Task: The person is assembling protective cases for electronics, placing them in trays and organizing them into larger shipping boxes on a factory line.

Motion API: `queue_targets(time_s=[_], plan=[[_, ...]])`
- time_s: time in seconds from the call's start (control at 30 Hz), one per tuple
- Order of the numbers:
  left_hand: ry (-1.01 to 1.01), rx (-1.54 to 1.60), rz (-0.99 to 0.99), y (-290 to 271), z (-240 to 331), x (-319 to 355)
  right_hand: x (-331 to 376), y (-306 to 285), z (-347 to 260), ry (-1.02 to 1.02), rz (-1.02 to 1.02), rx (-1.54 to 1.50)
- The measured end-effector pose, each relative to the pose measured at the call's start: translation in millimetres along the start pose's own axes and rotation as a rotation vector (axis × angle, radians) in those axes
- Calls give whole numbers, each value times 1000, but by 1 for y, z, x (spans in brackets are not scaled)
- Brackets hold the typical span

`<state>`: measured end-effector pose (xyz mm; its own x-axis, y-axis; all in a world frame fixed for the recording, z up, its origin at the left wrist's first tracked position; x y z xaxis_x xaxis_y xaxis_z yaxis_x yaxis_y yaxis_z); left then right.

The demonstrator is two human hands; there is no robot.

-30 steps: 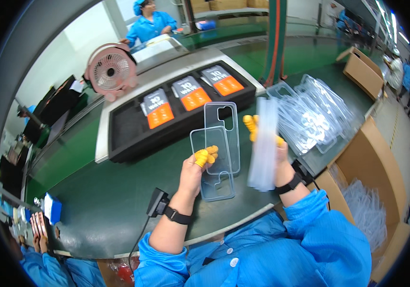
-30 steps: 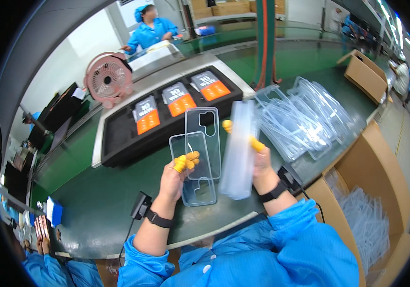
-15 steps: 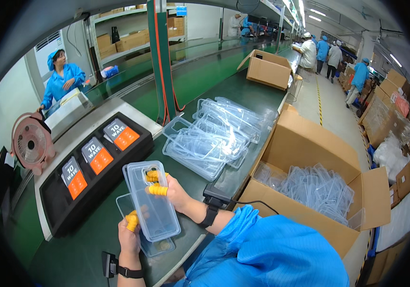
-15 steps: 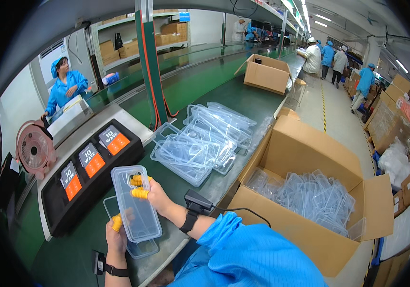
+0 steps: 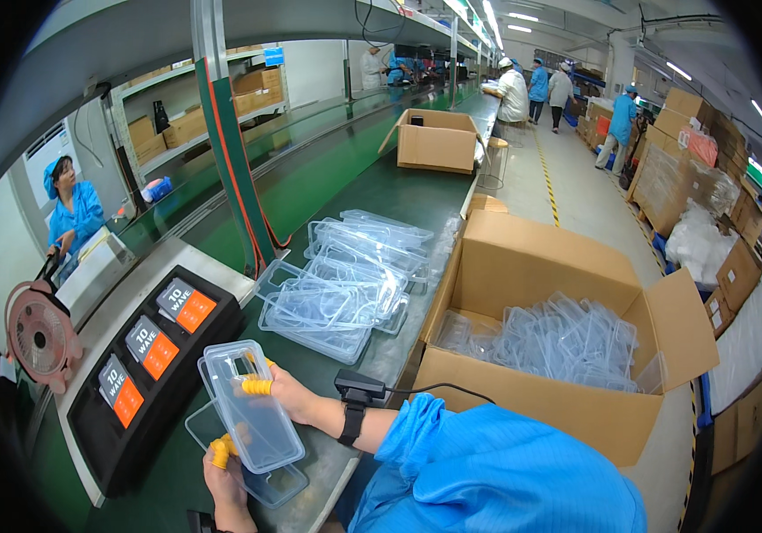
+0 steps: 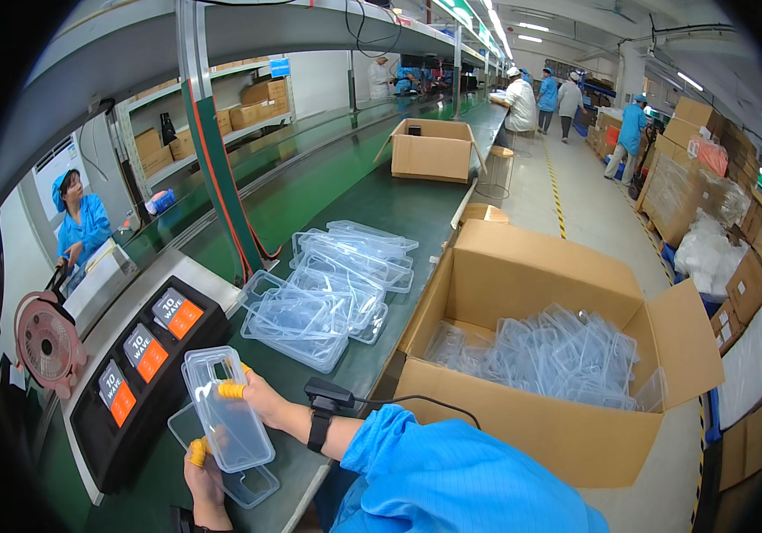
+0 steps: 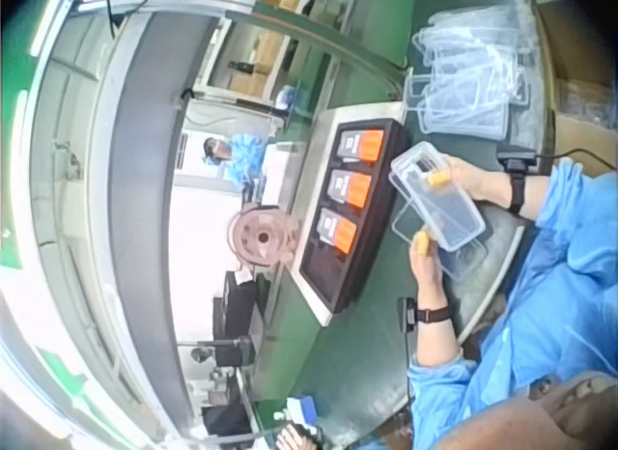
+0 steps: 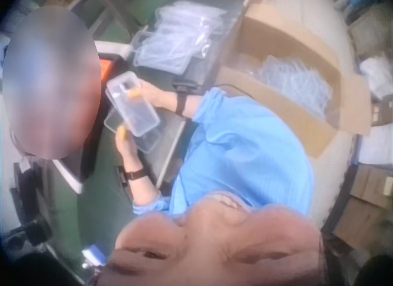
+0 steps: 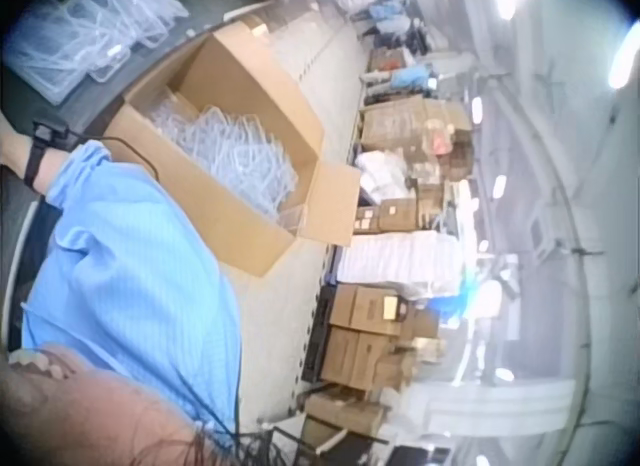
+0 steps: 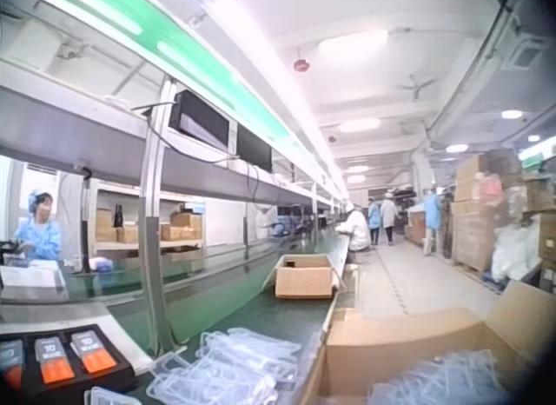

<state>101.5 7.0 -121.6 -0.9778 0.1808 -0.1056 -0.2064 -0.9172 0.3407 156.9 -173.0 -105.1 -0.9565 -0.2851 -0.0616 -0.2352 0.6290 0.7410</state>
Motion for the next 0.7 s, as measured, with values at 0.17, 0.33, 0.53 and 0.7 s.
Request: queue_targets(time_s=[0.17, 0.33, 0.53, 0.7], plan=[[-9, -23, -9, -5, 1, 2, -2, 3, 6, 50, -101, -32], [-55, -13, -3, -10, -2, -1, 6, 7, -4, 134, -68, -8], [-69, -30, -55, -2, 0, -2, 40, 19, -41, -78, 114, 263], [-77, 133, -56, -8, 5, 6, 47, 26, -99, -248, -10, 562]])
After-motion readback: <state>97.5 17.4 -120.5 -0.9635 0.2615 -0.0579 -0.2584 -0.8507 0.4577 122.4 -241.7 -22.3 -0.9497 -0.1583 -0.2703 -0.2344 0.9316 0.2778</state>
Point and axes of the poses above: each hand's wrist, its own x-axis away from the middle knuckle, its own y-axis out of the palm, z = x × y, the point moved 3 cm from there along -x, towards the middle knuckle, and after that the axes turned 7 degrees about -x, right-handed, at the moved point
